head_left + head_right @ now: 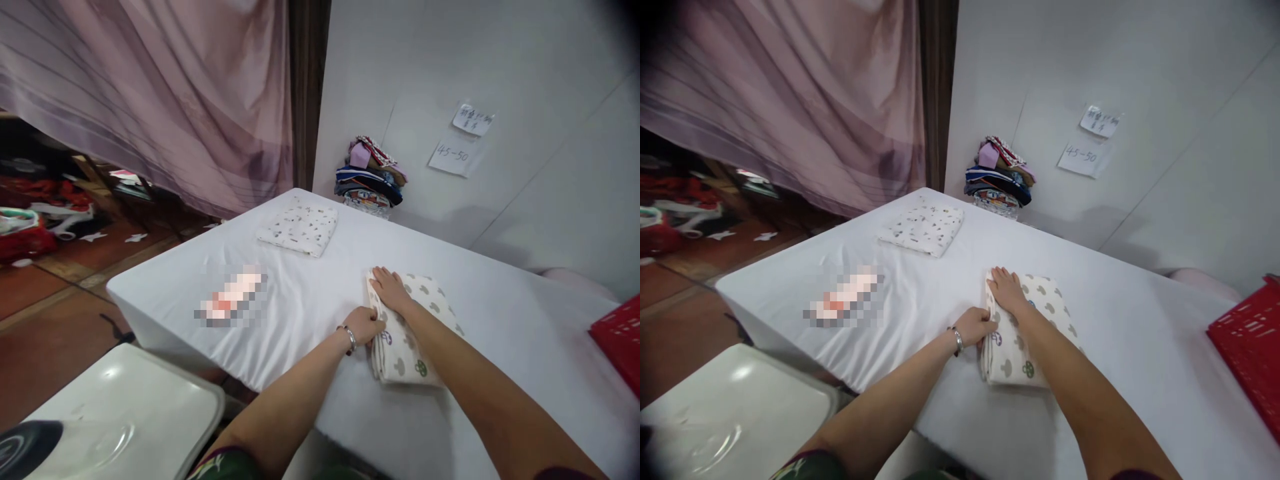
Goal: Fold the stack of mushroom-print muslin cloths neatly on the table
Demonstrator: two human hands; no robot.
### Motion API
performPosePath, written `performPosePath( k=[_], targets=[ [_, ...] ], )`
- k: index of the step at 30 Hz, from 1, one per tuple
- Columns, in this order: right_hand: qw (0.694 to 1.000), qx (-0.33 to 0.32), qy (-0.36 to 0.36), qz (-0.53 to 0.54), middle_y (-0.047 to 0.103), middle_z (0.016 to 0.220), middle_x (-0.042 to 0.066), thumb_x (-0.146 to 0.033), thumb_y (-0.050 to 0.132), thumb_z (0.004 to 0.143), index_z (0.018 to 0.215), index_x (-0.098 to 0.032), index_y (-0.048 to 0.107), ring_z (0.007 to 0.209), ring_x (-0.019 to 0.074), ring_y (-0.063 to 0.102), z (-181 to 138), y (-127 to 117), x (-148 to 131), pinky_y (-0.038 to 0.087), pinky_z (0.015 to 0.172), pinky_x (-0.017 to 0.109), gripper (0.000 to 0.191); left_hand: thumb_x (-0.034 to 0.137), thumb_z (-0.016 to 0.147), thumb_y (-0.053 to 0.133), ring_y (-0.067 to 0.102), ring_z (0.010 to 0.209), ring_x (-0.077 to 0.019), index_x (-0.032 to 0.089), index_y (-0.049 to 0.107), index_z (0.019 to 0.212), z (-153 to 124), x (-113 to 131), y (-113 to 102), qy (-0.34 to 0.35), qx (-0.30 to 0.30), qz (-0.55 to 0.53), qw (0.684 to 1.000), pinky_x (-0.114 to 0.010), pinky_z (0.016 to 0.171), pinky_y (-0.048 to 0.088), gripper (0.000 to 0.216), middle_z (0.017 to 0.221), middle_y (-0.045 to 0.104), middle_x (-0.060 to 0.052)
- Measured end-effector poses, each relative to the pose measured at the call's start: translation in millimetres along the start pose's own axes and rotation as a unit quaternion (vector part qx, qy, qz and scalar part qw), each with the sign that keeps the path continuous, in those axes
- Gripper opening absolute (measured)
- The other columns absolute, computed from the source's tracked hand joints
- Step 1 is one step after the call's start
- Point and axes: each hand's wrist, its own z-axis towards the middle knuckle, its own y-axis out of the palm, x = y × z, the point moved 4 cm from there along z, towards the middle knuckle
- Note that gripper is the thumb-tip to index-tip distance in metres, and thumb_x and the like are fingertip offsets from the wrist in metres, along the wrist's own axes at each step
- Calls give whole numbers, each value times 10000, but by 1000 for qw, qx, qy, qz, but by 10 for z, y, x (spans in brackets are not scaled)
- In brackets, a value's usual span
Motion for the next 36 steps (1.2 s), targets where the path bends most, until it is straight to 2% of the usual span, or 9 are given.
performPosePath(
  k=[4, 9, 14, 18, 23, 28, 32, 36],
  targets=[
    [1000, 13, -2, 19, 248, 1495, 92, -385, 259, 933, 1394, -173, 335, 1387, 213, 149, -163, 26, -30, 118, 1096, 441, 513, 313, 726, 514, 547, 449, -122, 178, 510, 617, 12, -25, 19, -6, -5, -23, 1000, -198, 439, 373, 174, 426, 493, 37],
    [1000, -9, -3, 24, 196, 1512, 76, -406, 266, 930, 1420, -174, 296, 1395, 193, 119, -251, 117, -133, 73, 1108, 426, 543, 281, 710, 511, 534, 423, -121, 185, 464, 582, 23, -6, 9, 0, -3, -17, 1000, -193, 411, 364, 167, 400, 482, 35],
    [996, -22, 9, 90, 213, 1505, 78, -410, 277, 931, 1404, -163, 339, 1394, 186, 128, -273, -17, -172, 72, 1114, 414, 537, 283, 724, 512, 529, 409, -131, 188, 452, 613, 16, 17, -18, -6, -11, -23, 1000, -204, 405, 381, 158, 399, 477, 43],
    [985, -16, 26, 168, 240, 1496, 75, -442, 229, 935, 1396, -162, 363, 1391, 179, 149, -530, -84, -140, 116, 1116, 387, 555, 282, 738, 526, 537, 416, -131, 180, 481, 661, 9, 36, -26, -17, -12, -35, 999, -206, 418, 400, 135, 404, 470, 53],
    [991, 0, -13, 130, 244, 1494, 77, -463, 266, 927, 1393, -162, 365, 1394, 197, 133, -803, -1, -192, 75, 1117, 430, 563, 249, 751, 515, 510, 394, -119, 168, 539, 687, 2, 77, -32, 0, -12, -25, 1000, -211, 426, 408, 106, 415, 485, 49],
    [989, -9, -24, 146, 274, 1484, 88, -462, 256, 933, 1372, -181, 398, 1388, 206, 155, -916, -74, -250, 88, 1112, 444, 541, 196, 747, 509, 497, 391, -110, 162, 532, 673, -42, 83, -63, -4, 9, -59, 998, -206, 408, 399, 84, 427, 497, 50],
    [990, -16, -46, 133, 270, 1484, 99, -491, 271, 924, 1397, -168, 359, 1387, 218, 158, -1281, -132, -271, 84, 1117, 450, 580, 237, 751, 548, 474, 387, -94, 173, 485, 641, -71, 60, -57, 9, 39, -94, 995, -196, 401, 393, 142, 438, 478, 63],
    [992, -14, -73, 105, 241, 1493, 100, -495, 318, 916, 1411, -171, 336, 1388, 225, 159, -1758, -123, -285, 93, 1122, 457, 592, 322, 751, 592, 484, 419, -87, 180, 486, 690, -76, 9, -27, 11, 76, -110, 991, -190, 405, 397, 188, 514, 522, 55]
  ],
)
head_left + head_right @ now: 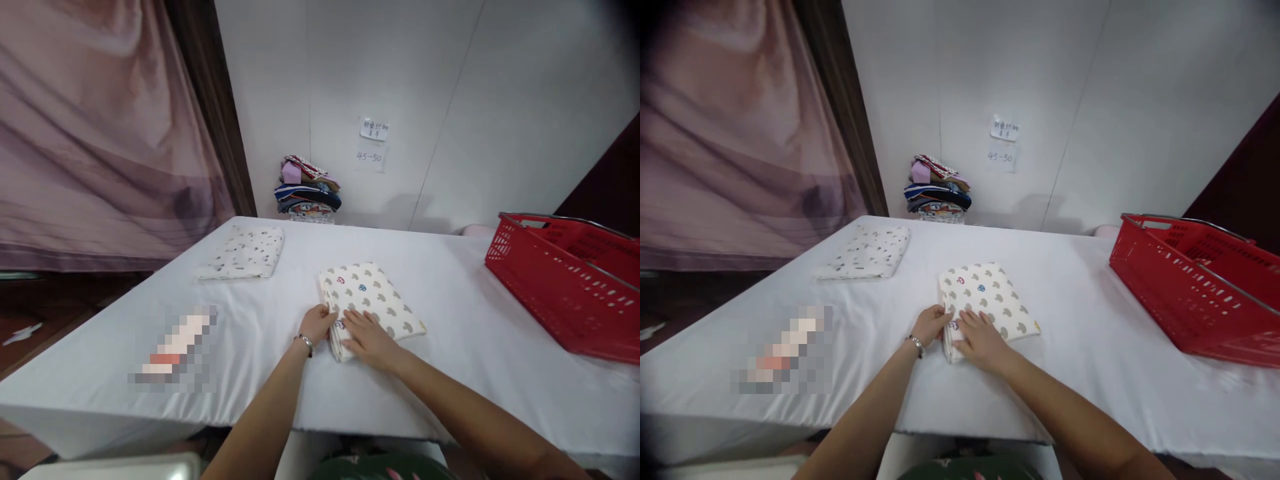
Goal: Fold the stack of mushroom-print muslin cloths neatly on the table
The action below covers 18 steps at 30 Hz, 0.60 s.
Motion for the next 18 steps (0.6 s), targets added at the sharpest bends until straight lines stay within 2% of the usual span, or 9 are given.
performPosePath(
  k=[4, 6, 8, 10, 13, 16, 18],
  targets=[
    [999, 11, -28, 21, 313, 1467, 63, -463, 349, 919, 1367, -239, 414, 1372, 223, 218, -385, -10, 89, 111, 1122, 478, 506, 424, 771, 587, 548, 485, -108, 169, 532, 831, -21, -53, -14, -12, 64, 33, 997, -209, 441, 433, 267, 654, 607, 5],
    [997, 69, 3, 34, 380, 1432, 56, -451, 373, 911, 1313, -256, 486, 1358, 236, 255, -528, -71, 318, 115, 1117, 503, 461, 442, 775, 585, 578, 513, -117, 152, 544, 971, -38, -60, -24, -21, 87, 60, 994, -224, 476, 455, 352, 786, 656, -37],
    [982, 168, 69, 52, 408, 1413, 74, -451, 422, 883, 1254, -235, 549, 1345, 255, 281, -646, -169, 659, 138, 1114, 505, 448, 442, 778, 584, 602, 542, -128, 136, 521, 1103, -50, -58, -24, -38, 92, 76, 992, -238, 515, 472, 451, 897, 672, -71],
    [952, 245, 153, 103, 415, 1406, 95, -461, 500, 826, 1229, -200, 570, 1331, 271, 306, -734, -251, 1022, 192, 1110, 479, 485, 457, 782, 572, 628, 594, -148, 127, 498, 1180, -54, -47, -21, -60, 93, 88, 990, -255, 562, 485, 523, 967, 673, -93],
    [882, 262, 287, 267, 487, 1342, 110, -453, 609, 743, 1264, -181, 535, 1253, 275, 424, -799, -278, 1409, 308, 1069, 429, 592, 494, 783, 555, 657, 743, -190, 127, 494, 1220, -49, -5, -25, -77, 103, 114, 985, -277, 653, 493, 574, 1049, 662, -120],
    [803, 244, 347, 419, 528, 1292, 124, -444, 673, 705, 1321, -191, 468, 1136, 260, 537, -804, -286, 1475, 453, 941, 365, 697, 509, 788, 538, 651, 836, -211, 122, 496, 1224, -43, 30, -23, -90, 105, 134, 981, -286, 693, 487, 584, 1095, 646, -138],
    [771, 222, 362, 474, 528, 1287, 125, -460, 700, 687, 1351, -224, 421, 1060, 253, 582, -790, -308, 1429, 524, 805, 334, 758, 499, 793, 533, 644, 878, -218, 123, 499, 1217, -52, 51, -22, -89, 105, 154, 978, -289, 722, 479, 568, 1098, 644, -138]
  ],
)
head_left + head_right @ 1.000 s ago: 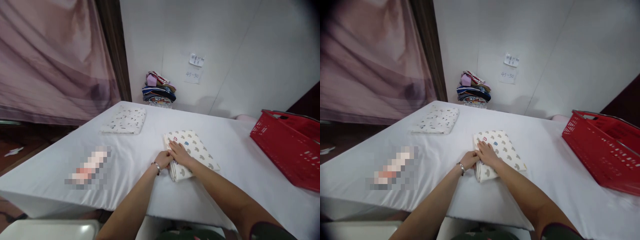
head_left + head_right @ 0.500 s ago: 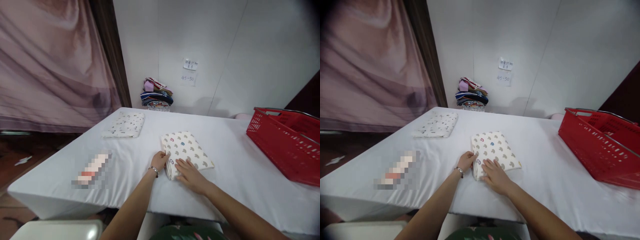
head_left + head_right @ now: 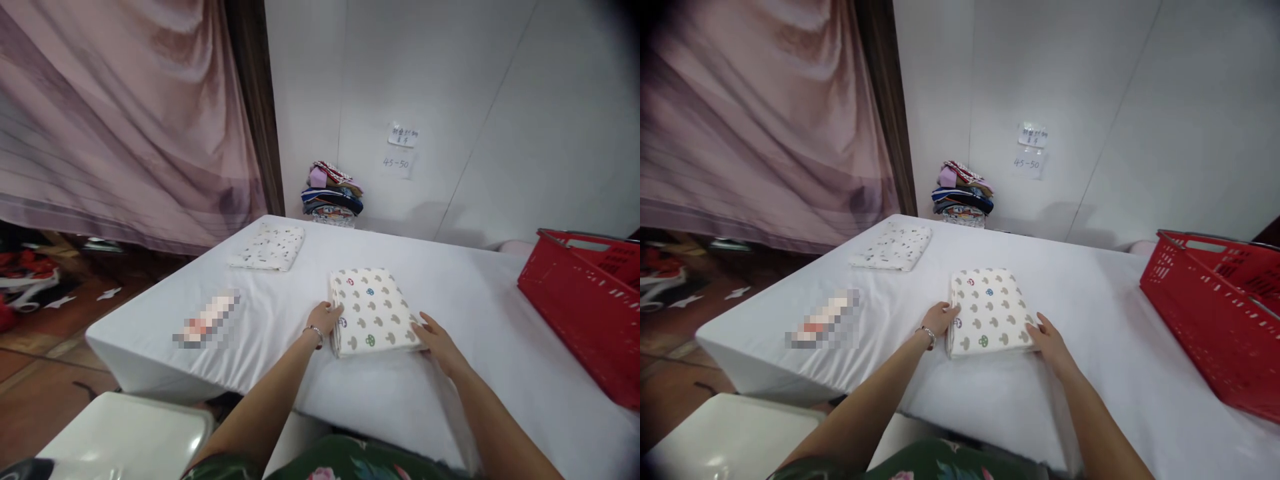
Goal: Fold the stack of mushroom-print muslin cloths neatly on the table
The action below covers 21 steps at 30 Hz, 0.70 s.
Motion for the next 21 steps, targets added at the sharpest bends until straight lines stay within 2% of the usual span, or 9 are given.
performPosePath(
  k=[3, 6, 9, 11, 14, 17, 19, 21],
  targets=[
    [996, -64, 50, 32, 559, 1243, 109, -483, 718, 671, 1333, -268, 416, 960, 238, 620, -25, 61, -47, 560, 658, 322, 758, 467, 802, 530, 618, 955, -232, 142, 487, 1227, -37, 32, -16, 27, 15, 37, 999, -306, 799, 452, 537, 1057, 657, -114],
    [987, -137, 64, 57, 621, 1144, 74, -456, 706, 695, 1232, -282, 491, 913, 223, 629, -4, 115, -58, 573, 636, 348, 604, 452, 810, 519, 607, 957, -236, 157, 445, 1264, -77, 45, -20, 41, 28, 52, 997, -324, 819, 439, 546, 1016, 662, -89],
    [984, -152, 60, 77, 645, 1089, 50, -373, 701, 711, 1188, -281, 507, 904, 215, 632, 44, 120, -22, 575, 655, 361, 523, 436, 804, 533, 612, 926, -214, 185, 431, 1269, -121, 58, -37, 59, 71, 64, 994, -316, 797, 451, 538, 1091, 625, -83],
    [983, -148, 57, 96, 646, 1091, 46, -332, 695, 713, 1179, -276, 510, 917, 217, 630, 73, 111, 18, 574, 667, 361, 505, 393, 805, 544, 600, 964, -203, 201, 448, 1248, -196, 107, -51, 122, 117, 72, 983, -316, 816, 458, 493, 1185, 574, -86],
    [979, -154, 51, 124, 644, 1109, 50, -321, 682, 720, 1168, -266, 522, 942, 224, 629, 102, 102, 69, 571, 696, 373, 479, 367, 797, 569, 514, 1137, -233, 188, 477, 1223, -462, 240, -6, 304, 160, 102, 933, -378, 947, 416, 471, 1255, 527, -110],
    [975, -168, 51, 139, 649, 1110, 59, -311, 677, 721, 1171, -255, 526, 931, 228, 636, 116, 103, 93, 568, 706, 384, 478, 414, 750, 633, 407, 1252, -280, 184, 459, 1261, -834, 321, 186, 456, 121, 180, 863, -495, 1061, 282, 587, 1298, 506, -130],
    [974, -169, 52, 144, 654, 1103, 62, -303, 678, 718, 1172, -249, 528, 904, 227, 646, 116, 102, 94, 571, 679, 378, 481, 385, 736, 649, 356, 1292, -290, 196, 435, 1293, -1019, 317, 345, 493, 76, 232, 835, -542, 1094, 191, 625, 1341, 475, -123],
    [971, -172, 48, 157, 659, 1092, 60, -299, 681, 716, 1175, -241, 529, 881, 218, 652, 104, 105, 82, 572, 661, 358, 487, 314, 747, 628, 317, 1319, -282, 198, 415, 1316, -1102, 295, 462, 487, 59, 260, 831, -552, 1110, 132, 619, 1373, 445, -115]
  ],
)
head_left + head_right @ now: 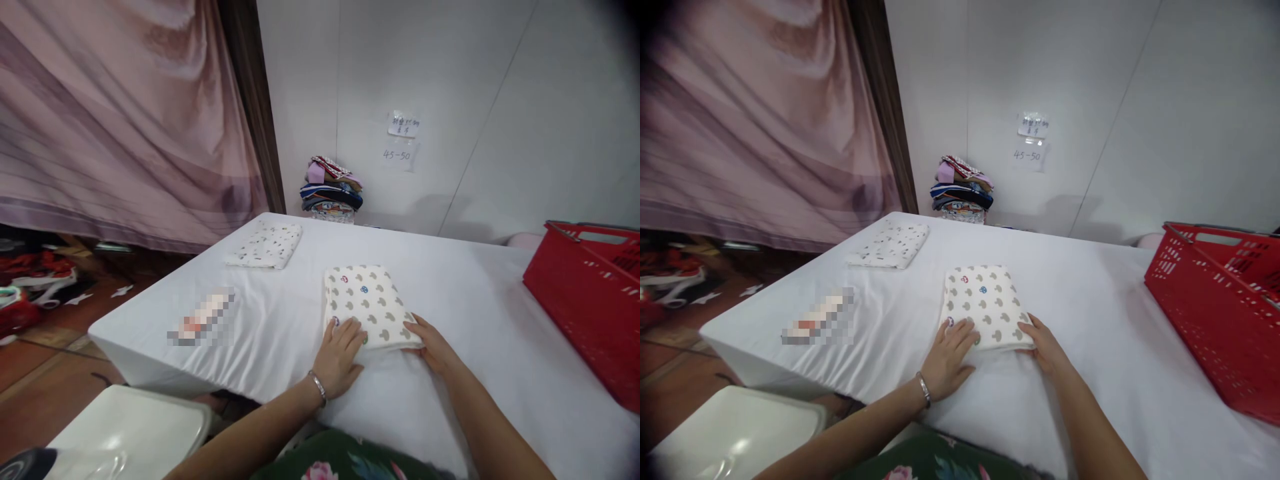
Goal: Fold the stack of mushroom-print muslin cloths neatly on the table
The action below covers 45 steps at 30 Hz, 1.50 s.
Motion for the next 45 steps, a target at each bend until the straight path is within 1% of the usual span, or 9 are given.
performPosePath(
  k=[6, 15, 19, 26, 29, 32, 35, 39, 45],
  targets=[
    [992, -2, 24, 122, 683, 1005, 30, -270, 687, 716, 1097, -209, 563, 818, 175, 658, -59, 67, 26, 571, 632, 280, 405, 123, 728, 526, 291, 1333, -270, 197, 370, 1364, 56, -31, 98, -63, 3, 38, 997, -563, 1111, 111, 659, 1390, 432, -95],
    [978, -20, 45, 203, 694, 964, 26, -201, 638, 756, 1111, -190, 543, 793, 168, 667, -217, 209, -21, 579, 646, 278, 368, 23, 697, 443, 266, 1346, -268, 199, 352, 1387, 67, -33, 66, -79, 7, 82, 993, -554, 1112, 107, 718, 1407, 413, -87],
    [973, -14, 47, 227, 698, 956, 21, -184, 638, 757, 1111, -188, 547, 784, 165, 670, -283, 255, -6, 581, 660, 285, 365, 15, 670, 465, 273, 1341, -265, 206, 358, 1381, 49, -34, 17, -81, 17, 85, 993, -552, 1112, 100, 744, 1403, 418, -83],
    [971, 1, 65, 229, 699, 973, 31, -202, 664, 745, 1082, -176, 564, 804, 174, 671, -451, 335, 104, 583, 663, 285, 352, 148, 673, 572, 349, 1284, -286, 209, 406, 1344, -7, -46, -64, -76, 45, 70, 994, -546, 1112, 94, 694, 1325, 486, -107],
    [972, -2, 69, 227, 696, 999, 42, -212, 676, 740, 1086, -168, 567, 814, 181, 670, -511, 347, 143, 582, 665, 289, 366, 101, 647, 550, 398, 1242, -266, 204, 422, 1329, -22, -60, -95, -68, 56, 70, 994, -526, 1118, 106, 701, 1262, 531, -97],
    [976, -7, 69, 205, 674, 1079, 44, -237, 680, 739, 1186, -195, 528, 862, 196, 666, -559, 341, 199, 583, 672, 308, 474, 64, 627, 519, 470, 1160, -247, 205, 459, 1296, -39, -113, -160, -66, 81, 71, 992, -509, 1117, 135, 686, 1171, 580, -88],
    [984, -34, 69, 160, 644, 1150, 52, -270, 669, 750, 1253, -220, 483, 938, 221, 651, -581, 356, 232, 580, 717, 348, 539, 49, 622, 490, 515, 1090, -230, 201, 498, 1256, -67, -184, -224, -61, 95, 67, 991, -495, 1117, 145, 652, 1098, 613, -76],
    [989, -71, 38, 122, 649, 1141, 60, -313, 637, 782, 1211, -205, 511, 1011, 221, 625, -487, 373, 137, 538, 836, 351, 459, 34, 634, 458, 533, 1070, -210, 203, 537, 1211, -110, -248, -265, -50, 102, 60, 992, -474, 1123, 142, 606, 1070, 633, -61],
    [995, -14, 37, 95, 694, 1012, 81, -341, 623, 782, 1045, -165, 570, 963, 239, 643, -109, 310, -27, 517, 855, 375, 322, 32, 635, 462, 544, 1074, -213, 222, 584, 1160, -136, -290, -262, -36, 79, 63, 994, -482, 1120, 158, 572, 1081, 638, -61]
  ],
)
